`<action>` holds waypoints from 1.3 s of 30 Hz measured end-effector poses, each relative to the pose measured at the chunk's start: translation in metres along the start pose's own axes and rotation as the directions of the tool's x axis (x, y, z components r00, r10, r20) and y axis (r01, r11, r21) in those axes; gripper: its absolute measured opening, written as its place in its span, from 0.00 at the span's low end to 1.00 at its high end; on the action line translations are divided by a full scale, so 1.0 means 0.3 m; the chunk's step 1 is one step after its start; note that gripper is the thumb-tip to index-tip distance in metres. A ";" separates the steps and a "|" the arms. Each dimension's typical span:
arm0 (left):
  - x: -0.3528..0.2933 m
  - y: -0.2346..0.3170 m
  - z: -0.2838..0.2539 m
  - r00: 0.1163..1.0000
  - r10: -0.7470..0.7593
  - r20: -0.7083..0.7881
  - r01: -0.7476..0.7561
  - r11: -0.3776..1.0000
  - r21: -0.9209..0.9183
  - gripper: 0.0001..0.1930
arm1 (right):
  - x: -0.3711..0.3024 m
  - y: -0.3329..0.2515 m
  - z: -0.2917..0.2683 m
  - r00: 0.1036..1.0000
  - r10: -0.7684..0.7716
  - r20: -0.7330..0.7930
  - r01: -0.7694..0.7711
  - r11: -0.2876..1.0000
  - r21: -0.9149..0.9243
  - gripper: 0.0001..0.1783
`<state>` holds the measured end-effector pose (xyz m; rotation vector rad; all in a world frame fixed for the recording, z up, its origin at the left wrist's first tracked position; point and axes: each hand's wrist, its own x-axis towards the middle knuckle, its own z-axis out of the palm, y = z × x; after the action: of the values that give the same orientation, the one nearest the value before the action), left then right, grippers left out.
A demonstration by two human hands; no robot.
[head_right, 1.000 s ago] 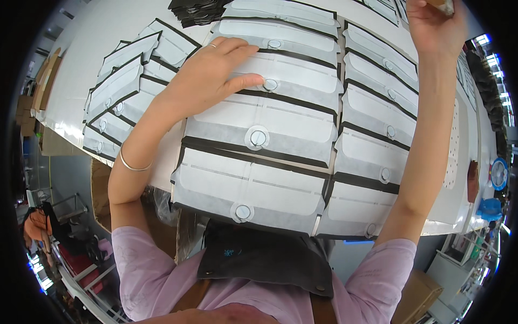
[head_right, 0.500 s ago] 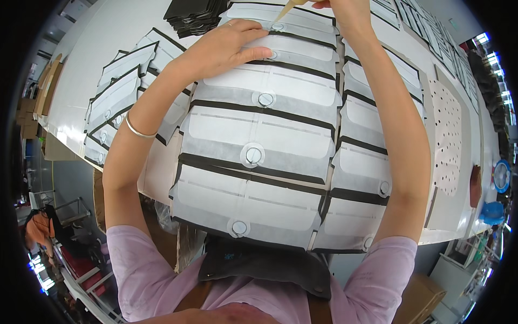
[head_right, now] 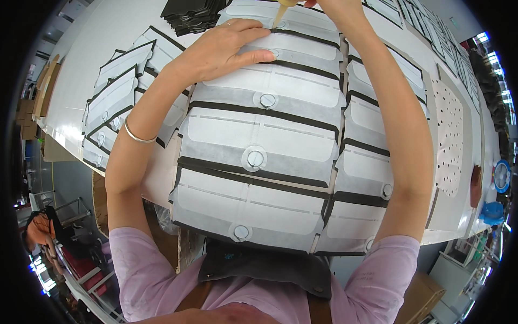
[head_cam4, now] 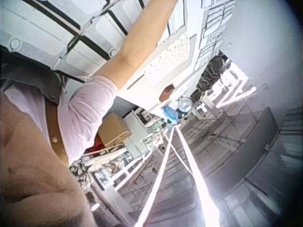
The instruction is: The person arranges white mask-like components on a perforated board and applies adhesive from a squeeze bottle to the circular tabs on each unit. The person handles the components one by one, placing them in rows and then systematically applying glue to the designated spots.
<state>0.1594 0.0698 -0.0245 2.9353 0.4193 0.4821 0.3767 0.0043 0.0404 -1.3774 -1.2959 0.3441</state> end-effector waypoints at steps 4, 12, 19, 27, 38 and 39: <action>0.002 -0.013 0.018 0.999 0.008 -0.045 -0.009 1.000 -0.021 0.40 | -0.005 -0.053 -0.025 0.999 0.005 0.049 0.002 0.991 -0.135 0.25; 0.000 -0.006 0.014 1.000 -0.001 -0.011 0.001 1.000 0.018 0.38 | -0.020 -0.080 0.018 1.000 0.009 0.030 -0.009 1.000 -0.010 0.28; 0.005 -0.002 0.004 1.000 -0.007 0.017 0.008 1.000 -0.012 0.38 | -0.003 -0.045 0.001 0.990 -0.131 0.055 0.134 0.990 -0.052 0.29; 0.003 -0.004 0.007 1.000 0.004 -0.002 -0.004 1.000 -0.011 0.39 | -0.001 -0.063 0.017 0.988 -0.117 0.103 0.128 0.986 -0.108 0.35; 0.008 -0.005 0.005 0.999 -0.003 0.033 0.003 1.000 -0.009 0.39 | -0.001 -0.059 0.028 0.979 -0.177 0.103 0.191 0.970 -0.153 0.36; 0.006 -0.010 0.009 1.000 -0.002 0.028 0.002 1.000 -0.011 0.39 | 0.000 -0.063 0.026 0.982 -0.156 0.104 0.172 0.971 -0.166 0.36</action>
<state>0.1613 0.0729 -0.0269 2.9267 0.4144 0.4412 0.3614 0.0031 0.0537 -1.4012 -1.5341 0.1845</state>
